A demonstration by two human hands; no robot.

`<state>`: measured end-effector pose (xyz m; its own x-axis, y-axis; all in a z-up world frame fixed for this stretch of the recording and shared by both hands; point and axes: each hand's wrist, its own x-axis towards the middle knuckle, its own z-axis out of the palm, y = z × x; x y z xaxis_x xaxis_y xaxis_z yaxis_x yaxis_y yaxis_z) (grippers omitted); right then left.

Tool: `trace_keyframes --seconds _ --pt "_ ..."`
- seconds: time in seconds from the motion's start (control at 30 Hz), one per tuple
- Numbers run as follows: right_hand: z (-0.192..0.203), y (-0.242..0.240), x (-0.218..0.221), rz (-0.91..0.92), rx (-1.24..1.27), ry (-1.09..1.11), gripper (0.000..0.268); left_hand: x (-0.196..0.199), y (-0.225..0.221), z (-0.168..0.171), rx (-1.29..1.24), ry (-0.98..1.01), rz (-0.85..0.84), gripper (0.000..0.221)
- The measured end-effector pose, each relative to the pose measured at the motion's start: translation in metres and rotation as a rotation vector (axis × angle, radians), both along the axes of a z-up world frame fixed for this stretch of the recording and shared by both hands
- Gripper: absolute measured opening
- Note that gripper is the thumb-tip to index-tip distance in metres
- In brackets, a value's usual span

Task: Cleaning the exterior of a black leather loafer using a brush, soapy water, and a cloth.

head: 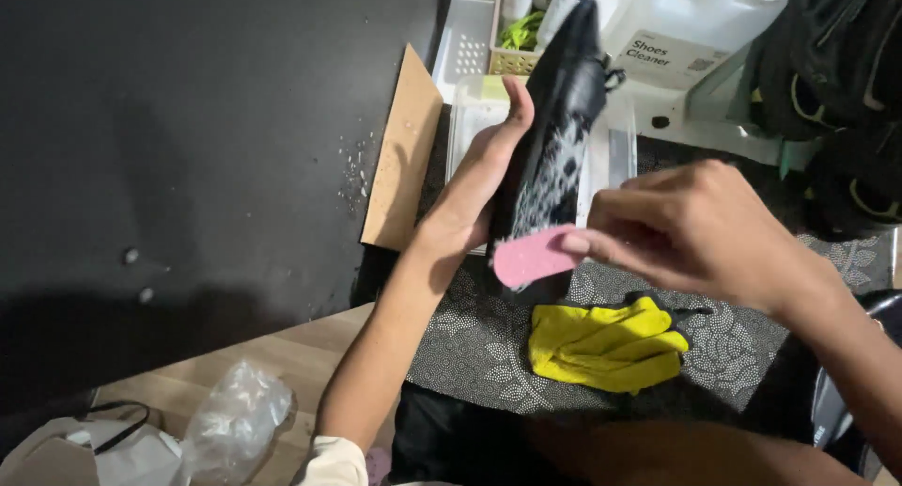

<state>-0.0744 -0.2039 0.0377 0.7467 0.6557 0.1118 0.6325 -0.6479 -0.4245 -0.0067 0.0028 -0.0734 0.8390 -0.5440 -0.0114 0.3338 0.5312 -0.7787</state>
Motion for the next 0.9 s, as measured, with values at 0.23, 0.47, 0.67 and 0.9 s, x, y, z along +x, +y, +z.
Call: trace_keyframes --seconds 0.23,0.47,0.67,0.9 --pt "0.001 -0.017 -0.007 -0.263 -0.245 -0.291 0.044 -0.013 0.000 0.017 1.716 -0.901 -0.178 0.073" --pt "-0.014 -0.040 -0.011 -0.361 -0.031 -0.373 0.048 -0.024 0.002 0.030 1.805 -0.994 0.117 0.037" --pt "-0.008 -0.016 -0.027 -0.166 -0.159 -0.277 0.038 -0.023 0.001 0.046 1.877 -0.879 -0.067 0.091" --pt "-0.003 -0.006 -0.031 -0.138 -0.196 -0.054 0.041 -0.029 0.003 0.047 1.983 -0.779 -0.056 0.068"
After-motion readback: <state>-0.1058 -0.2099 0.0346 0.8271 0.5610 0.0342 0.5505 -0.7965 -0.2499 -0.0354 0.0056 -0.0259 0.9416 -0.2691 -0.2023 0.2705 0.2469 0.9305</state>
